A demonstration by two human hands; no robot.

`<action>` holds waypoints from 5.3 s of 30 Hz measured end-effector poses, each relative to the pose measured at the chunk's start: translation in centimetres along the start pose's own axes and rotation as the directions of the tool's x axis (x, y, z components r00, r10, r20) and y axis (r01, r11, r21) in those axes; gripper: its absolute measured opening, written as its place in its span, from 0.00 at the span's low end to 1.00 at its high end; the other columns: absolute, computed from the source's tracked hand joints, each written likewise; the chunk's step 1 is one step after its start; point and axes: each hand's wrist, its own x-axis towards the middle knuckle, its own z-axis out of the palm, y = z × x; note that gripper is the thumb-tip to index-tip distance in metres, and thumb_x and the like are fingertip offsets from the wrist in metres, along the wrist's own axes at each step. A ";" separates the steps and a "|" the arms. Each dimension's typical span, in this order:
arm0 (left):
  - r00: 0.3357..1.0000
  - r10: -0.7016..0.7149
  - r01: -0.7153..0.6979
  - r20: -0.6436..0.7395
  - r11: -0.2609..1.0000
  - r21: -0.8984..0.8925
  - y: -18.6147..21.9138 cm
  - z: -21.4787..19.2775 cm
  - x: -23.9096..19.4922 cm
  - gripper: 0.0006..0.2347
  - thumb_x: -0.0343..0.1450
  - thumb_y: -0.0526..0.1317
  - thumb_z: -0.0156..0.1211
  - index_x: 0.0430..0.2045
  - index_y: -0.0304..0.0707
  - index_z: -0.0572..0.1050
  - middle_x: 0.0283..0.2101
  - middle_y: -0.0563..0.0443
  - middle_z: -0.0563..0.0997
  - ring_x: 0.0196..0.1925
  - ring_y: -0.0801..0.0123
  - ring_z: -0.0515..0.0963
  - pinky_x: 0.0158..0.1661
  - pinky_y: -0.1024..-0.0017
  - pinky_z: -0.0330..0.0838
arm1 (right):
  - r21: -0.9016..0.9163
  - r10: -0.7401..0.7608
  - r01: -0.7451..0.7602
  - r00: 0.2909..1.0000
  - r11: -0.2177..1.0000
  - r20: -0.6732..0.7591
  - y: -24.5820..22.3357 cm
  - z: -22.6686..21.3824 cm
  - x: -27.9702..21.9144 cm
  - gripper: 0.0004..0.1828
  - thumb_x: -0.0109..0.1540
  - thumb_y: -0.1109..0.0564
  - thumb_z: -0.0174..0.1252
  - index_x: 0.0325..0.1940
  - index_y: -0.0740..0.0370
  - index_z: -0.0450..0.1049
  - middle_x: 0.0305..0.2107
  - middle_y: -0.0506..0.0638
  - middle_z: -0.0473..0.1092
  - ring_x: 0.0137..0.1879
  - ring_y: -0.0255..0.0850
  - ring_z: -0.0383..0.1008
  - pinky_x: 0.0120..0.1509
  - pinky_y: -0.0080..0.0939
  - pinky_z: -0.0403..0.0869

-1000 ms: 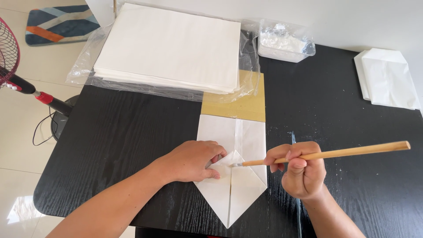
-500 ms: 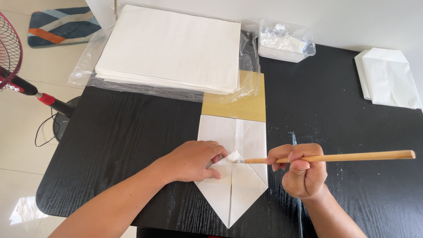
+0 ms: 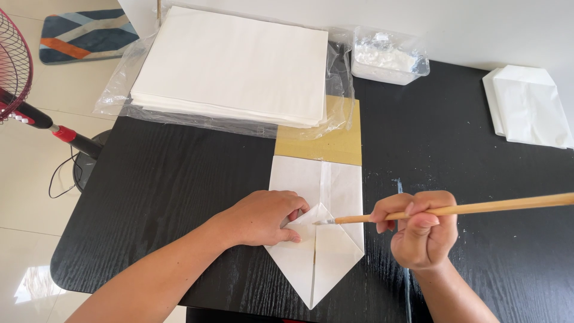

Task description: The person folds a white paper sheet into a triangular shape on a black table, then uses a brush to apply a white paste along the folded edges. They press the glued sections together and repeat the gluing process on additional edges before placing a gold-colored sheet on top.

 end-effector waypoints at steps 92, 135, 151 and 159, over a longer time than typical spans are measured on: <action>0.999 0.037 -0.037 0.002 0.999 -0.013 -0.7 0.2 0.2 0.13 0.69 0.50 0.68 0.40 0.50 0.73 0.40 0.65 0.75 0.37 0.70 0.75 0.38 0.67 0.67 | -0.256 0.144 -0.245 0.923 0.935 -0.355 20.6 -6.8 11.4 0.03 0.75 0.61 0.49 0.49 0.62 0.62 0.53 0.68 0.72 0.53 0.45 0.79 0.55 0.37 0.79; 0.996 0.072 -0.074 -0.050 0.996 -0.045 0.0 -0.5 -0.7 0.17 0.66 0.45 0.70 0.45 0.43 0.75 0.39 0.54 0.78 0.42 0.55 0.79 0.41 0.61 0.73 | -0.826 0.862 -0.426 0.488 0.370 0.135 0.0 -3.5 7.4 0.23 0.62 0.50 0.61 0.59 0.61 0.73 0.46 0.59 0.75 0.60 0.56 0.73 0.65 0.53 0.72; 1.000 0.016 -0.015 0.010 0.998 -0.056 -0.1 -0.7 -0.3 0.18 0.69 0.47 0.66 0.52 0.51 0.72 0.41 0.65 0.78 0.35 0.69 0.74 0.39 0.68 0.67 | -0.697 0.827 -0.491 0.094 0.523 0.554 -0.9 0.8 2.8 0.18 0.62 0.49 0.64 0.56 0.43 0.71 0.43 0.34 0.72 0.49 0.30 0.70 0.56 0.33 0.71; 0.990 0.143 -0.143 0.007 0.989 0.033 -0.4 -0.1 -0.2 0.12 0.71 0.45 0.59 0.48 0.56 0.77 0.40 0.63 0.77 0.36 0.68 0.77 0.37 0.65 0.68 | -0.643 0.729 -0.366 0.179 0.672 0.660 0.1 0.2 1.5 0.17 0.64 0.45 0.59 0.58 0.36 0.77 0.40 0.34 0.73 0.50 0.29 0.74 0.56 0.33 0.71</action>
